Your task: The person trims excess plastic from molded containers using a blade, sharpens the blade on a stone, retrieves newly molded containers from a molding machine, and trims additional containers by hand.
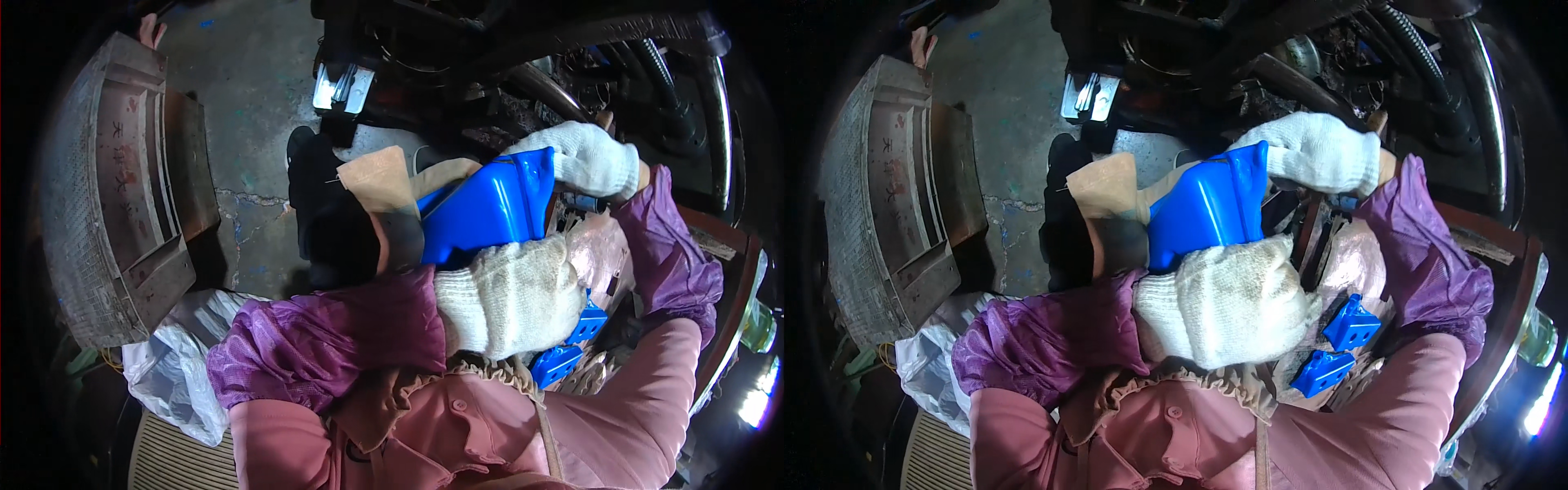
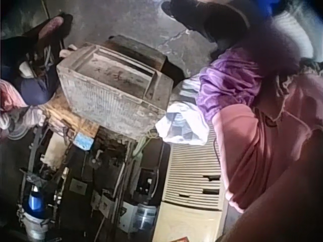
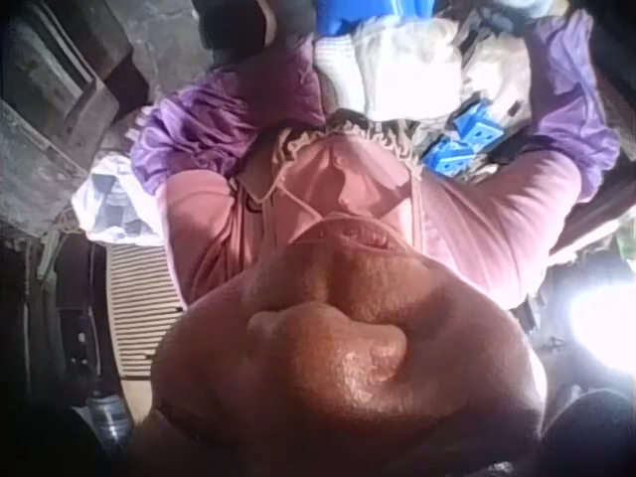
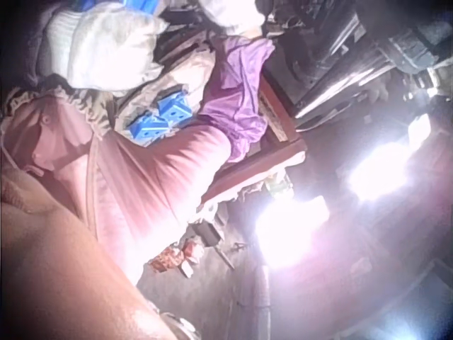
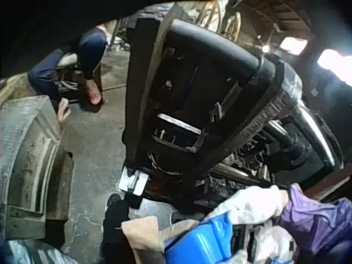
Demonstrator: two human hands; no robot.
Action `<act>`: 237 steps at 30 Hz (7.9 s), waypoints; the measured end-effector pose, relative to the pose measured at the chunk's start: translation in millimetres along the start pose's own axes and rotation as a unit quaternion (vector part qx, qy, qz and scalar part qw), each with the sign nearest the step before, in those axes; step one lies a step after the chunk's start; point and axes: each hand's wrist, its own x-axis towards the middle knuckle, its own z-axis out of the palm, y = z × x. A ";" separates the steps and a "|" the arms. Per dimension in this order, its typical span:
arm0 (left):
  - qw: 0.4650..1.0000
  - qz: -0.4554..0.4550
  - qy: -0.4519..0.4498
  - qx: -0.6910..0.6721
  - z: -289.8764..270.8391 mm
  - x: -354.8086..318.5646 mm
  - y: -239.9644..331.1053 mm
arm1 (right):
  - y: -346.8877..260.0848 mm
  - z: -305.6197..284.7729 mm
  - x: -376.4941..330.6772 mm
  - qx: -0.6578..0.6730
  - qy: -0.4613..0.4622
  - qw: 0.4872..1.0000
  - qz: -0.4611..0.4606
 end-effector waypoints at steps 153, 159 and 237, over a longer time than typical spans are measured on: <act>0.736 -0.459 0.034 -0.496 -29.8 -17.6 -94.8 | -55.4 169.8 -137.7 -0.134 0.412 0.899 0.064; 0.755 -0.485 0.049 -0.439 -33.6 -15.7 -94.3 | -41.9 164.3 -124.5 -0.207 0.455 0.866 -0.032; 0.685 -0.451 0.155 -0.550 -2.5 12.2 -139.2 | -109.7 240.9 -101.4 -0.256 0.444 0.855 0.075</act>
